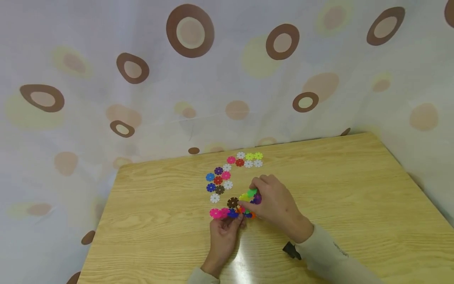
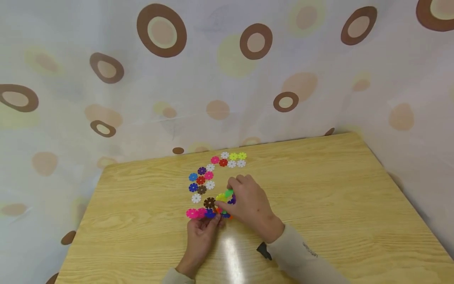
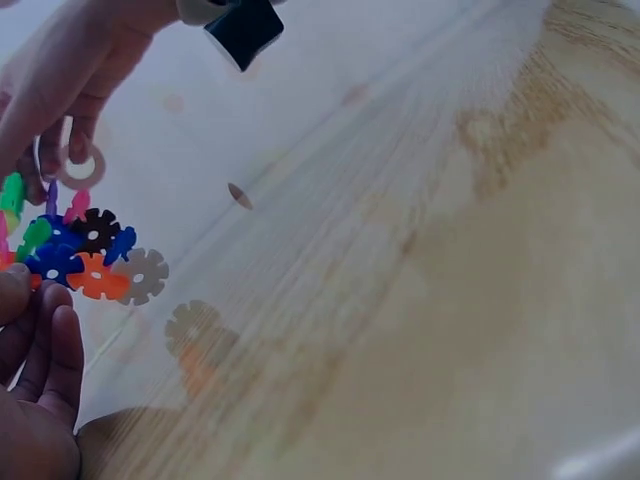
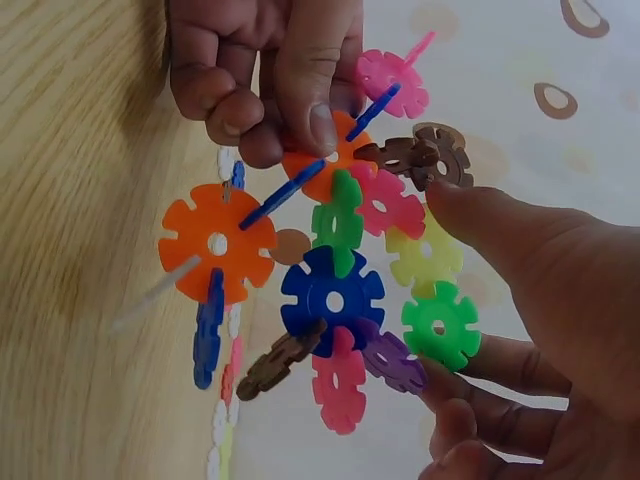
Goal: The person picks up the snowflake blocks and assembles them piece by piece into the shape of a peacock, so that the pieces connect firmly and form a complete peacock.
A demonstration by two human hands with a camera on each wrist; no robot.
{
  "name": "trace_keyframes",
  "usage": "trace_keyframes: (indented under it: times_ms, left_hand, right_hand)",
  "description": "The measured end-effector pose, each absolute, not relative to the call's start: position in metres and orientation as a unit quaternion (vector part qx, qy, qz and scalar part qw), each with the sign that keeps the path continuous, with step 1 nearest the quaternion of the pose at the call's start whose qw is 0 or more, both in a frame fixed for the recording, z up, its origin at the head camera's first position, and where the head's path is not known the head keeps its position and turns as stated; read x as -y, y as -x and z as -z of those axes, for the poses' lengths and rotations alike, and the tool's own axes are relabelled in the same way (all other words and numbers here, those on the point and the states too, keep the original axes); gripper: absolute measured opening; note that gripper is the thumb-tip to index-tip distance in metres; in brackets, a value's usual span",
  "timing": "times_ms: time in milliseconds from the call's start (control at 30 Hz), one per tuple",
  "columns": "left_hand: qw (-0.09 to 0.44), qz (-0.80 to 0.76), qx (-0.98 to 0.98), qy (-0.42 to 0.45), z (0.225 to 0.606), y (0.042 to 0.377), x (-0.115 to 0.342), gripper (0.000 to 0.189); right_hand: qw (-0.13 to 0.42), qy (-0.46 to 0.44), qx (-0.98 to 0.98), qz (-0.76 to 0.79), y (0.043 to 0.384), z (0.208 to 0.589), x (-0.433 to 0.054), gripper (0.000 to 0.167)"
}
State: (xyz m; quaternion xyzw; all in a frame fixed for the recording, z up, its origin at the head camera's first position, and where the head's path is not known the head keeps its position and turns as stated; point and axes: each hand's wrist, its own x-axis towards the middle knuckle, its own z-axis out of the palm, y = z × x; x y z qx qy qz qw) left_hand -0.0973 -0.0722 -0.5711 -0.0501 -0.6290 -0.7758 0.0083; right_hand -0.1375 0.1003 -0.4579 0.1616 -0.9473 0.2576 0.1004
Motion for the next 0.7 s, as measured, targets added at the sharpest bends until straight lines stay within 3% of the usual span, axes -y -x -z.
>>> trace_keyframes:
  times_ms: [167, 367, 700]
  left_hand:
    - [0.006, 0.779, 0.626, 0.04, 0.571, 0.097, 0.073, 0.017]
    - [-0.008, 0.795, 0.605, 0.032, 0.568, 0.098, 0.075, 0.027]
    - [-0.017, 0.854, 0.52, 0.012, 0.565, 0.097, 0.077, 0.023]
  right_hand:
    - [0.104, -0.183, 0.937, -0.28, 0.138, 0.461, -0.104, 0.035]
    - [0.066, -0.196, 0.913, -0.351, 0.142, 0.465, -0.113, 0.018]
    - [0.014, -0.196, 0.89, -0.411, 0.14, 0.471, -0.121, 0.017]
